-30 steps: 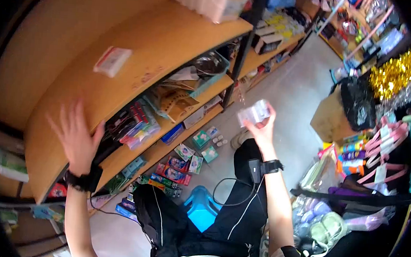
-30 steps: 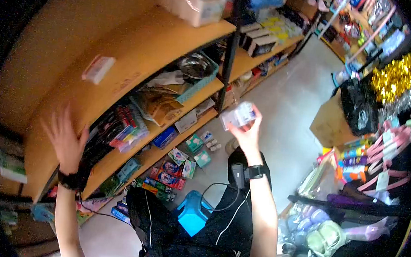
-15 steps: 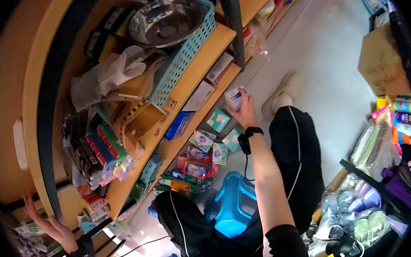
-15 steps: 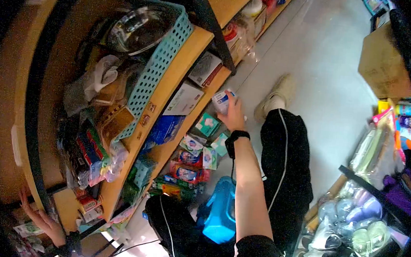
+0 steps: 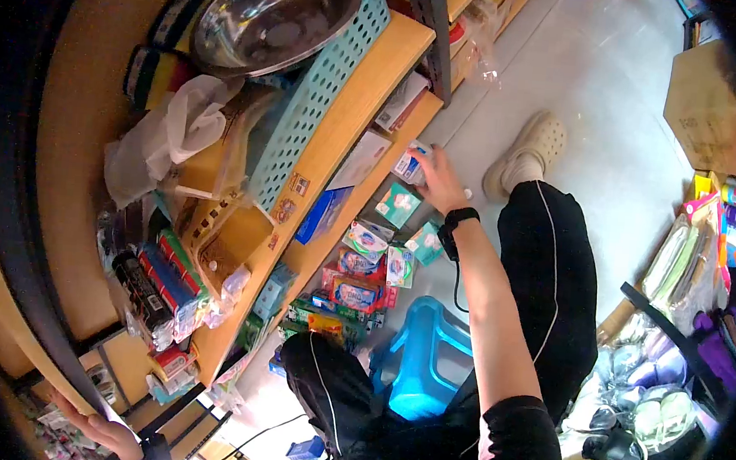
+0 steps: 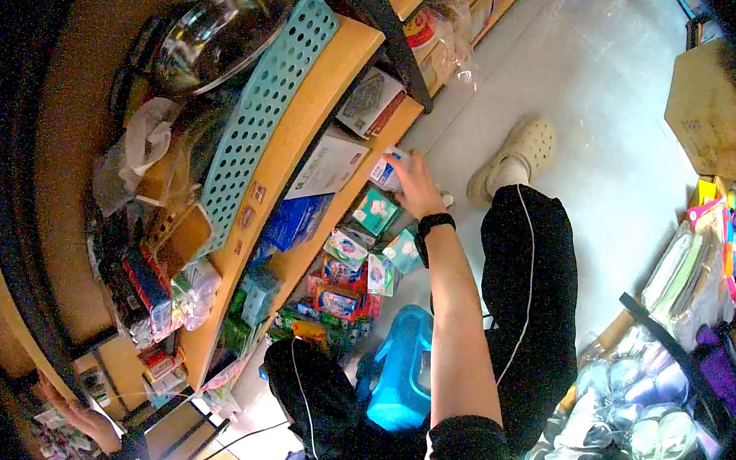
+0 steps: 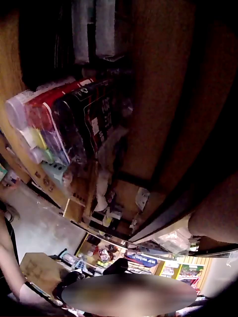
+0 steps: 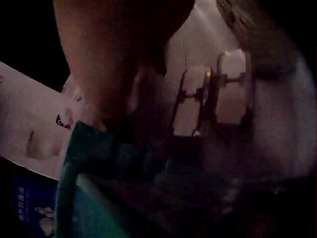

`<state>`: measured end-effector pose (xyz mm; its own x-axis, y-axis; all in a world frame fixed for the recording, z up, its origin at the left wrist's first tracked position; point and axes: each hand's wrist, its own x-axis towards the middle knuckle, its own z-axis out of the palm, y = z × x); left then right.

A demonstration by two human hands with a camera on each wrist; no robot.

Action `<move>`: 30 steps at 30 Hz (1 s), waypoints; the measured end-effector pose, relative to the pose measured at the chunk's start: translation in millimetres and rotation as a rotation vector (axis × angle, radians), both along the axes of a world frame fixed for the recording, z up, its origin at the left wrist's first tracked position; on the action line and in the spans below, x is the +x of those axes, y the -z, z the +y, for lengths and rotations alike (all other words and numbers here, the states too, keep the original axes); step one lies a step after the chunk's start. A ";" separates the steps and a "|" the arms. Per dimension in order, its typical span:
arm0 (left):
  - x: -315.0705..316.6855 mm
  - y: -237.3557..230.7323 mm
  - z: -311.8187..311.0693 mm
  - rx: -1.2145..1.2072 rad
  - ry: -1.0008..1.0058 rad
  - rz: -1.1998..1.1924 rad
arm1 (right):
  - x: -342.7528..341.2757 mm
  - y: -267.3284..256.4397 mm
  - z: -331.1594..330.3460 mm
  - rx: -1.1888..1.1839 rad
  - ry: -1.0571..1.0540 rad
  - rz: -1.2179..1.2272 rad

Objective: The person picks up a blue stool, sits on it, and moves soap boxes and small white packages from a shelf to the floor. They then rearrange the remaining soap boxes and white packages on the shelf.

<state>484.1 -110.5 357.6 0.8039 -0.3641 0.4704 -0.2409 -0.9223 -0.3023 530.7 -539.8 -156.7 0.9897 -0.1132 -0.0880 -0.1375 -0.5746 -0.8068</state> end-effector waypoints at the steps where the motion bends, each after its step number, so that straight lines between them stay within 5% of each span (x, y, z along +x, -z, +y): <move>1: 1.2 -0.4 -0.9 -0.005 -0.009 0.013 | -0.4 -2.9 -1.0 -0.005 -0.019 0.026; 26: 7.2 -1.7 -12.7 0.022 0.020 0.002 | -9.4 -34.5 -13.4 -0.216 -0.027 -0.179; 30: 8.7 -1.3 -25.8 0.110 0.024 -0.040 | -15.0 -45.4 -15.6 -0.178 0.161 -0.152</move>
